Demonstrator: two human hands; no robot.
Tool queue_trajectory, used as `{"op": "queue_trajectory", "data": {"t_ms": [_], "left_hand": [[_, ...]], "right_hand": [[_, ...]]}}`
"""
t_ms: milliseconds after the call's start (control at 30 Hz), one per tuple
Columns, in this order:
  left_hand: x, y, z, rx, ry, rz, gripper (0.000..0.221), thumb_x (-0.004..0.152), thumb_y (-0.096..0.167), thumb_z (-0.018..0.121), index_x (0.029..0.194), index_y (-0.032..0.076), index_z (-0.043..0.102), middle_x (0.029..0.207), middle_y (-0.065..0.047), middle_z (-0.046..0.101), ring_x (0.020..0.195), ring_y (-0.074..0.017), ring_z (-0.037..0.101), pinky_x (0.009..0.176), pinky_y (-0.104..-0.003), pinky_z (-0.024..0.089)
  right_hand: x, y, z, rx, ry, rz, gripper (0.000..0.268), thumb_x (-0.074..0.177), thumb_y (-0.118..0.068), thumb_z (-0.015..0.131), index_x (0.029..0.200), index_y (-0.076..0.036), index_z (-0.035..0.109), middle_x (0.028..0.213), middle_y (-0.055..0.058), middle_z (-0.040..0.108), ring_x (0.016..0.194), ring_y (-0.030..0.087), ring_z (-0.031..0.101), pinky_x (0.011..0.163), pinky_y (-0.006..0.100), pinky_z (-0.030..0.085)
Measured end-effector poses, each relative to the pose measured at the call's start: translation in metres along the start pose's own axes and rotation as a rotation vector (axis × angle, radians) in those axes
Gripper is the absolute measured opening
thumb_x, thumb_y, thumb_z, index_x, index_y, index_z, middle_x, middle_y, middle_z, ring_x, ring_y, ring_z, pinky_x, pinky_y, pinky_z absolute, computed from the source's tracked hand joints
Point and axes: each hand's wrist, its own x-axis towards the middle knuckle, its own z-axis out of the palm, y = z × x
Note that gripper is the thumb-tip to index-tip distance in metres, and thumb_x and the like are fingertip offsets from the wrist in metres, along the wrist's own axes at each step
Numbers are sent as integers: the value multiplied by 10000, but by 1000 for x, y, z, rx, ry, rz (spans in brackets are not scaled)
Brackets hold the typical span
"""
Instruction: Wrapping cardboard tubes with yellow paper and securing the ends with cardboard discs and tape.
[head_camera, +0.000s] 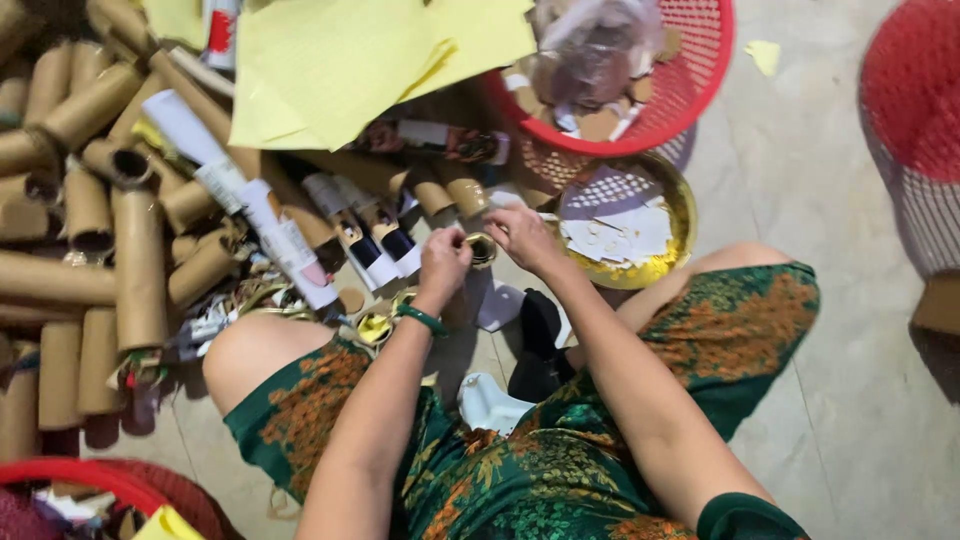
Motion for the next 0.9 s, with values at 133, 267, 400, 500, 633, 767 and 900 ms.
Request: {"op": "queue_trajectory", "data": {"t_ms": [133, 267, 400, 500, 633, 767, 900], "left_hand": [[26, 50, -31, -99, 8, 166, 104, 840, 73, 732, 922, 13, 707, 885, -132, 695, 766, -253, 690, 704, -356, 574], [61, 163, -71, -316, 30, 176, 85, 907, 44, 745, 952, -11, 698, 871, -66, 672, 727, -123, 638, 677, -276, 549], [87, 292, -91, -412, -126, 291, 77, 995, 36, 704, 1034, -30, 696, 911, -35, 700, 719, -78, 646, 647, -240, 552], [83, 387, -83, -432, -330, 293, 83, 991, 48, 693, 1045, -15, 696, 901, -27, 721, 718, -76, 676, 625, -241, 573], [59, 397, -4, -348, -473, 678, 108, 916, -16, 731, 1011, -18, 681, 929, -94, 682, 806, -156, 684, 720, -297, 582], [14, 374, 68, -209, -654, 683, 124, 784, 27, 721, 892, -6, 668, 838, -165, 683, 770, -309, 690, 718, -406, 564], [-18, 336, 105, -90, -787, 524, 142, 731, 46, 723, 838, -17, 655, 814, -198, 668, 766, -367, 670, 706, -449, 548]], "right_hand": [[15, -46, -85, 13, 125, 112, 228, 924, -229, 720, 1077, -65, 757, 969, 180, 673, 922, 378, 657, 798, 480, 519], [2, -88, -201, 160, 392, -44, 210, 961, -136, 708, 1138, -27, 738, 912, 151, 663, 840, 298, 652, 768, 406, 517], [-42, -105, -303, 143, 563, -157, 171, 1006, -59, 705, 1167, -5, 727, 980, 129, 684, 863, 213, 679, 781, 324, 540], [-88, -93, -348, 168, 565, -181, 182, 1061, -16, 681, 1240, -3, 710, 1082, 128, 688, 927, 190, 699, 825, 296, 566], [-153, -65, -355, 106, 590, -110, 158, 1080, -35, 721, 1237, -14, 716, 1082, 108, 697, 964, 183, 706, 854, 291, 577], [-213, -11, -311, 213, 577, 218, 163, 973, -16, 693, 1129, -19, 739, 981, 109, 710, 848, 169, 682, 746, 289, 542], [-255, 45, -229, 401, 595, 426, 159, 952, -37, 684, 1101, -32, 739, 992, 92, 737, 901, 112, 709, 787, 261, 566]]}}
